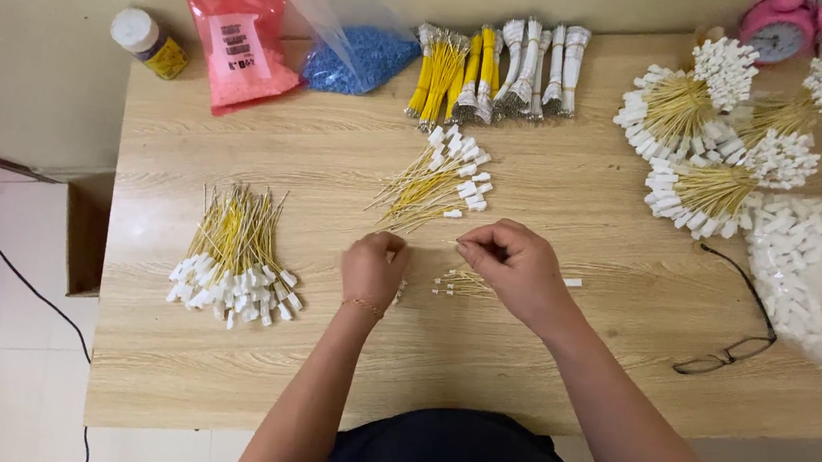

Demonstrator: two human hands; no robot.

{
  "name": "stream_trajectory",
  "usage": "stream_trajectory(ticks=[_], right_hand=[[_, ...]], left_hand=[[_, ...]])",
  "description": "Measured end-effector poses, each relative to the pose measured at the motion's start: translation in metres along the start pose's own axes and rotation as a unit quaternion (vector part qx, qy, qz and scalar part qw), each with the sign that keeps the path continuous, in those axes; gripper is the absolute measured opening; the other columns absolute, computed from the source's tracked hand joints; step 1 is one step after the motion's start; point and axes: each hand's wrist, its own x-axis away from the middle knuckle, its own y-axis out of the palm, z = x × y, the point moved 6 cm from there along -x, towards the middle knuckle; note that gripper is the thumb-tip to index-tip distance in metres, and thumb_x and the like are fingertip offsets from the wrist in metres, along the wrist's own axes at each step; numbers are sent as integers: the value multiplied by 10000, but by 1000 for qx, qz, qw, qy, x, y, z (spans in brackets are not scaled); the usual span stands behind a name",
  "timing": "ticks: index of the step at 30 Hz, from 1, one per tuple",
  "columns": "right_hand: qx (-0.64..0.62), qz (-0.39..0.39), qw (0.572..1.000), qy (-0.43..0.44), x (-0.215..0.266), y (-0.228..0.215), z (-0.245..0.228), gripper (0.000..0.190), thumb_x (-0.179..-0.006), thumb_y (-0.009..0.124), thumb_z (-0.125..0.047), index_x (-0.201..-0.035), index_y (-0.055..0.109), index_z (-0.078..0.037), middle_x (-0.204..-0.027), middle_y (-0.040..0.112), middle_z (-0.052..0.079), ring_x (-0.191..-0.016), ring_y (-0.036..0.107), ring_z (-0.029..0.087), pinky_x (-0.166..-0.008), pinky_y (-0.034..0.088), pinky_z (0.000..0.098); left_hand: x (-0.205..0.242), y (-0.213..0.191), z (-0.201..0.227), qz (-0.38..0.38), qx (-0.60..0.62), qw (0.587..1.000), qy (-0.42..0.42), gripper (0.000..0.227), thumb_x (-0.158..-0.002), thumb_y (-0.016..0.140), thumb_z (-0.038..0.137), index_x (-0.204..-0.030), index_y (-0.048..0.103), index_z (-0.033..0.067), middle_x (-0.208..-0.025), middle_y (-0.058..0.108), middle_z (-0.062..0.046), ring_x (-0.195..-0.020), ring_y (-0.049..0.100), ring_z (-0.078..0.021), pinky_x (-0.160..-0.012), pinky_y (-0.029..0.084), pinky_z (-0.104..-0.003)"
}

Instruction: Assembling small plastic sleeves onto thin yellow wires at a factory workbench

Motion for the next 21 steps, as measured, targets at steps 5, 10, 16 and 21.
stream_trajectory(ticks=[5,10,16,21], right_hand=[[26,5,999,-30,3,-14,-26,74,-808,743,-62,-880,727,-56,-697,578,95,-662,564,149,-584,470,273],[71,45,992,-99,17,-27,-73,48,-785,736,-42,-811,699,-59,-661,553,80,-578,564,155,-521,470,252],[161,86,967,-176,30,-38,-100,94,-772,749,-43,-760,685,-112,-639,534,25,-538,555,142,-484,471,223],[186,91,955,-212,35,-37,-116,120,-760,734,-25,-763,671,-127,-640,532,43,-566,578,205,-521,487,271]], left_hand=[[17,-50,67,-49,543,834,-87,169,-829,753,86,-981,689,49,-913,732,-100,-870,683,-151,-794,564,-275],[33,-68,109,-91,699,705,-71,183,-865,683,-3,-1046,657,-3,-907,724,-135,-827,708,-157,-762,591,-246],[46,-67,124,-132,726,674,-35,160,-904,630,11,-1062,655,2,-915,699,-147,-833,700,-176,-787,592,-283],[49,-62,128,-151,746,648,-23,164,-898,634,1,-1058,653,-30,-900,697,-164,-840,718,-233,-791,605,-337]])
